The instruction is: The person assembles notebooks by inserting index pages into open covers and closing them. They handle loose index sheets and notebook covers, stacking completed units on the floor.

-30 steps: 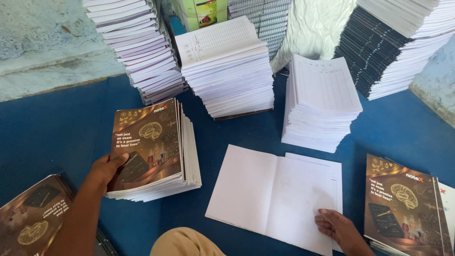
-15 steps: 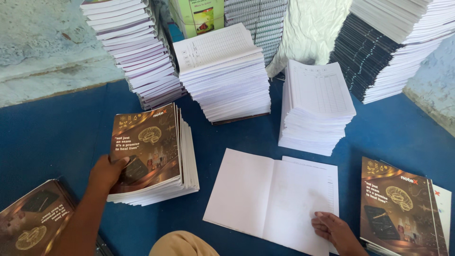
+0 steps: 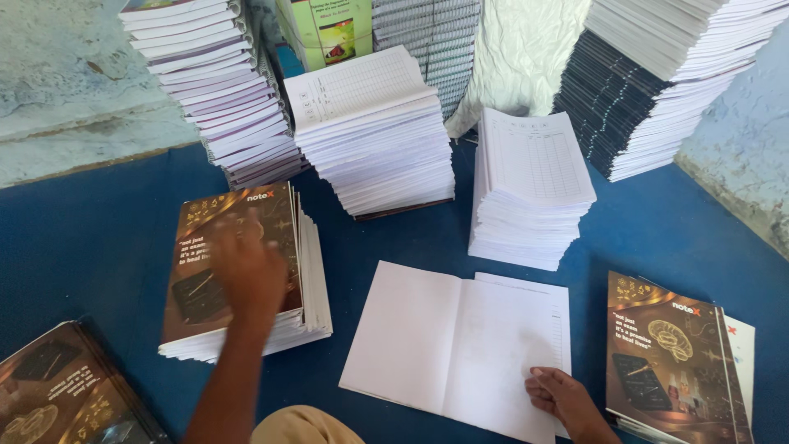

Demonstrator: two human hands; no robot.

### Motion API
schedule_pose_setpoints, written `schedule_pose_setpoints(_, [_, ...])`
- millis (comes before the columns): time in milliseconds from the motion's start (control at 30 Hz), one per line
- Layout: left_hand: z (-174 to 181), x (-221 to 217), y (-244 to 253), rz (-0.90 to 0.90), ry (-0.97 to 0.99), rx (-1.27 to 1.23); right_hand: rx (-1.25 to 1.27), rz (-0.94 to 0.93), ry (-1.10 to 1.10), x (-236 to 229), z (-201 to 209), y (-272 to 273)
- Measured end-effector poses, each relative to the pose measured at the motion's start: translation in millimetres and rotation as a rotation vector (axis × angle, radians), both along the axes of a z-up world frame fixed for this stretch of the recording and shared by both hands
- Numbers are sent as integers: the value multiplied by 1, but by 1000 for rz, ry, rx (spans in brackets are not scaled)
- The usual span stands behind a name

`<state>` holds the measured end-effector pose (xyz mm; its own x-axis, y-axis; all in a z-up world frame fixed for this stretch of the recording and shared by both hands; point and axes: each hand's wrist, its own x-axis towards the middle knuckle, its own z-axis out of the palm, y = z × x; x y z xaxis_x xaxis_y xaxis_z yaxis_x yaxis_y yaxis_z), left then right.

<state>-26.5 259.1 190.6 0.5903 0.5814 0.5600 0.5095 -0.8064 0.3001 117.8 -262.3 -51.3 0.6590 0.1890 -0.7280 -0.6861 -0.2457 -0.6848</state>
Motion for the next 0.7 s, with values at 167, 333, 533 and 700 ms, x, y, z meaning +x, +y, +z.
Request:
schedule_pose_setpoints(167, [-14, 39, -76, -190, -84, -449, 24, 25, -24, -2, 2, -1])
schedule_pose_setpoints(333, [-43, 51, -129, -364, -96, -469, 16, 29, -26, -3, 9, 3])
schedule_pose_setpoints(533, [-70, 45, -169, -356, 63, -715, -14, 36, -17, -5, 21, 7])
schedule_pose_setpoints(700, [-82, 38, -185, -366, 130, -757, -8, 33, -17, -5, 21, 8])
